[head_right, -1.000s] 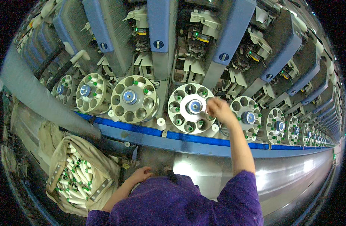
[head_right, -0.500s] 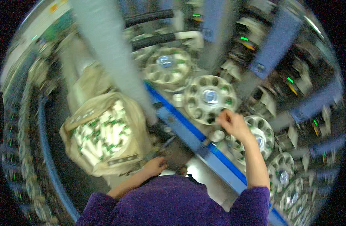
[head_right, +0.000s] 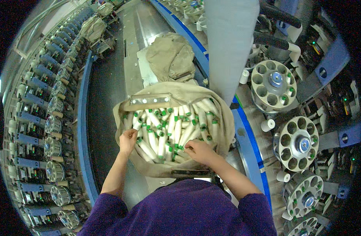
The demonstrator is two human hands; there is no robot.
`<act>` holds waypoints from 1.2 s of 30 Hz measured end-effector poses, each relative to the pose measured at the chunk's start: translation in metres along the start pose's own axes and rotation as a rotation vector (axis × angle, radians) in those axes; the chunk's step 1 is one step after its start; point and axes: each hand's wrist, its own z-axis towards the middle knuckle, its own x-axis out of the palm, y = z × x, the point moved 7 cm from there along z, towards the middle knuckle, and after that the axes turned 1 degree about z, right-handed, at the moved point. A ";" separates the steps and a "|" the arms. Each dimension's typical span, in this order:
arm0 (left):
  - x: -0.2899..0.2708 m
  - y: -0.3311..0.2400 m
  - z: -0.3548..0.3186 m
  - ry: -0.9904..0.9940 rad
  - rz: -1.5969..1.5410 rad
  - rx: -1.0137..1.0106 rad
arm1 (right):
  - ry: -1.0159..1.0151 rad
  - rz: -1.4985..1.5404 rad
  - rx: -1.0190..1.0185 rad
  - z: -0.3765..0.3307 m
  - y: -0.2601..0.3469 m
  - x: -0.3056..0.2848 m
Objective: The person repeatedly picks white thread spools from a cloth bag and places them into slots on rotating circular holders mounted on a textile machine. The person uses both hands to handle multiple spools at once and continues loading until the bag is empty.
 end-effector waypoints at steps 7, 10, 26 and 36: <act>0.005 0.000 0.102 0.124 0.184 0.235 | -0.331 -0.075 0.100 0.142 -0.010 -0.098; -0.002 -0.020 0.159 0.104 0.111 0.318 | -0.545 0.047 0.043 0.193 -0.019 -0.161; 0.080 -0.067 0.172 0.489 0.542 0.605 | -0.282 -0.076 0.724 0.195 -0.111 -0.027; 0.128 -0.089 0.180 0.693 1.124 0.747 | -0.217 0.452 0.570 0.133 -0.061 -0.020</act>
